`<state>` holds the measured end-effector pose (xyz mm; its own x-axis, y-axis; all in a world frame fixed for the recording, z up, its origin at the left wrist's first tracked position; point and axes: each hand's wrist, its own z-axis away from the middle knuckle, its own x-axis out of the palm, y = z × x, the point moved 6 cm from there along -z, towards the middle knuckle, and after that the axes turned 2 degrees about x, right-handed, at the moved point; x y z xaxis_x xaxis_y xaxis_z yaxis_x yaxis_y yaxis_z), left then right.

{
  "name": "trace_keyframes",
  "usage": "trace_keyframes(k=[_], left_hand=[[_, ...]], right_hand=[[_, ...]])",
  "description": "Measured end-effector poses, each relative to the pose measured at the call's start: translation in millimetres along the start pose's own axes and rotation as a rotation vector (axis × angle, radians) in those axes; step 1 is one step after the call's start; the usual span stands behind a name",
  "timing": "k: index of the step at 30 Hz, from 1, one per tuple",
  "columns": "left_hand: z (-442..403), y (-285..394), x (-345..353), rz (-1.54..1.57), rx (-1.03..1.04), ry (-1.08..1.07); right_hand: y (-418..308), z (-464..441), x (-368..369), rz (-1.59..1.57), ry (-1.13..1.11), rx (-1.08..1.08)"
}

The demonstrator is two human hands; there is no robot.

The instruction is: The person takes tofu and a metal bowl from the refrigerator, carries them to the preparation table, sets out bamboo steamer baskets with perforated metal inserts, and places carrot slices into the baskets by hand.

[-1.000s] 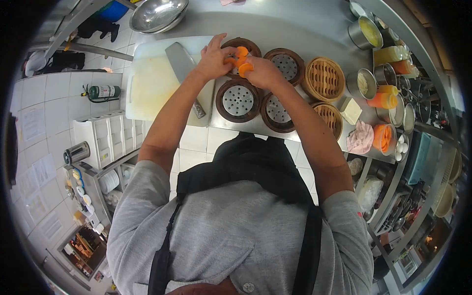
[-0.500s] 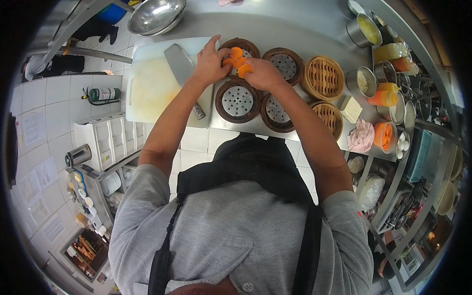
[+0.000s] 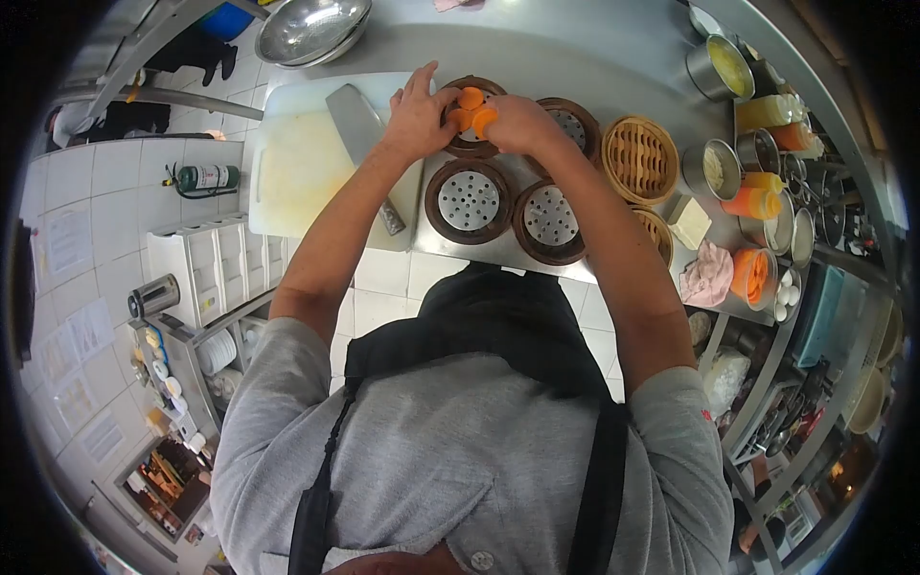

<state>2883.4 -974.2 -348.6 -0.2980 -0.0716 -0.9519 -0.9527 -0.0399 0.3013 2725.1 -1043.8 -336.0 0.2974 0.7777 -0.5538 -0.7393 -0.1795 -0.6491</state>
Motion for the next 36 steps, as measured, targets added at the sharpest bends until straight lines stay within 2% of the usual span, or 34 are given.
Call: trace_keyframes(k=[2,8,12,18,20,23,27,29,32,36], left_hand=[[3,-5,4,0.031,-0.025,0.005],[5,-12,6,0.101,-0.024,-0.012],[7,-15,5,0.144,0.003,-0.016],[7,-14,5,0.107,0.026,-0.052],[7,-13,4,0.123,0.010,-0.015],[8,-14,4,0.124,-0.010,0.013],[9,-16,7,0.123,-0.039,-0.008],[8,-15,6,0.135,-0.033,-0.006],[6,-11,7,0.154,-0.005,-0.003],[3,-10,12,0.122,0.036,-0.075]], right_hand=[[-3,3,1,0.205,0.090,-0.105],[-5,5,1,0.246,0.168,-0.166],[-1,-1,12,0.249,0.127,-0.185],[11,-6,11,0.071,0.060,-0.171],[18,-6,9,-0.031,0.014,-0.060],[14,-1,6,0.066,0.111,-0.103],[9,2,10,0.088,0.126,-0.150],[15,0,11,-0.037,0.050,-0.024],[19,2,12,-0.164,0.048,-0.003],[24,-2,15,-0.126,0.032,-0.017]])
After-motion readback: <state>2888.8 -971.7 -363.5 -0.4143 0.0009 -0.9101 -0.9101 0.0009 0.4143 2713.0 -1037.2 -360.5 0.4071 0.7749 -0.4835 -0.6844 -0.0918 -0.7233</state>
